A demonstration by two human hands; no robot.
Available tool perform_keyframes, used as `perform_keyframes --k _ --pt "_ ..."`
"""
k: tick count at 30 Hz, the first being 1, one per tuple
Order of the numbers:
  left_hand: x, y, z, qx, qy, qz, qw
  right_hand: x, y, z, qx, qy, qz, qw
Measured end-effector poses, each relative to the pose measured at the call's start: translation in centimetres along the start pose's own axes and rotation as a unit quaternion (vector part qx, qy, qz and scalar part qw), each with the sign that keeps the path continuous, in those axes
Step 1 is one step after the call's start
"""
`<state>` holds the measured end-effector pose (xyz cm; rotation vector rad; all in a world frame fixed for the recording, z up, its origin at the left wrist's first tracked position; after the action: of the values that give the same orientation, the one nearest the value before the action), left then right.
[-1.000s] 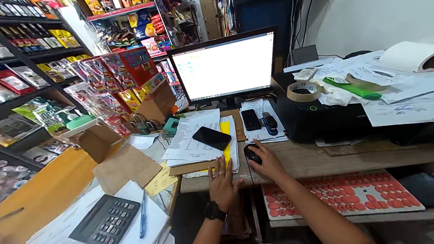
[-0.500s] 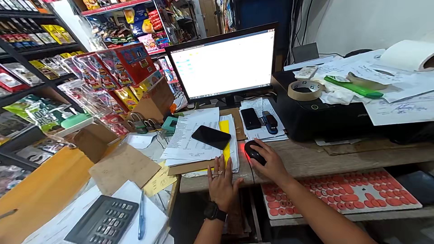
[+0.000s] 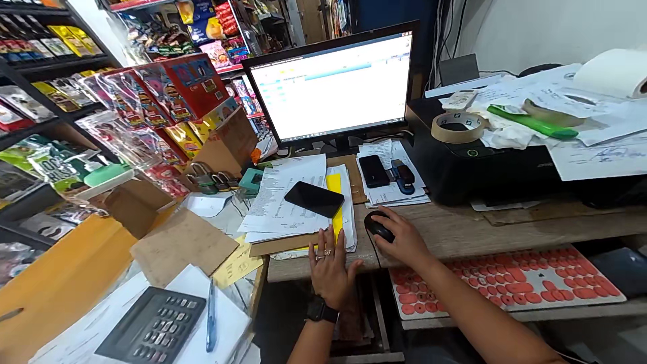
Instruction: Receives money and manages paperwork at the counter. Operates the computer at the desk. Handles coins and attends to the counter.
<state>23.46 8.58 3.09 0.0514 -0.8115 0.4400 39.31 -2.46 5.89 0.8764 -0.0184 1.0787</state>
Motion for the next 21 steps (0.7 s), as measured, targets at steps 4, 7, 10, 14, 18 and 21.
perform_keyframes --k 4,7,10,14,18,21 --pt "0.0 0.0 0.0 0.001 -0.003 0.000 1.000 0.0 0.0 0.0 0.000 -0.006 0.007 1.000" --pt "0.0 0.0 0.0 0.004 -0.001 -0.001 1.000 0.0 0.1 0.0 0.001 0.004 -0.006 1.000" --pt "0.0 0.0 0.0 0.002 0.003 -0.003 1.000 0.1 0.2 0.1 -0.005 0.023 -0.018 1.000" --pt "0.4 0.2 0.0 -0.011 0.023 0.004 1.000 0.7 0.3 0.1 -0.007 0.040 -0.024 0.999" --pt "-0.5 0.9 0.4 -0.097 0.068 0.008 0.993 -0.7 -1.0 1.6 0.070 -0.025 0.008 0.997" --pt "-3.5 -0.3 1.3 -0.192 0.073 -0.057 0.977 -4.8 -1.6 5.4 0.089 -0.119 0.073 0.986"
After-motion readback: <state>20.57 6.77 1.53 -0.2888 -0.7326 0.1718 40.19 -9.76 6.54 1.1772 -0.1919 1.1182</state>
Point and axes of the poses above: each hand's wrist, its own x-axis towards the middle knuckle, its own z-axis out of the back of the hand, y = z × x, the point moved 5 cm from there along x, towards the middle knuckle, and after that the axes turned 2 degrees about z, right-handed, at the moved point
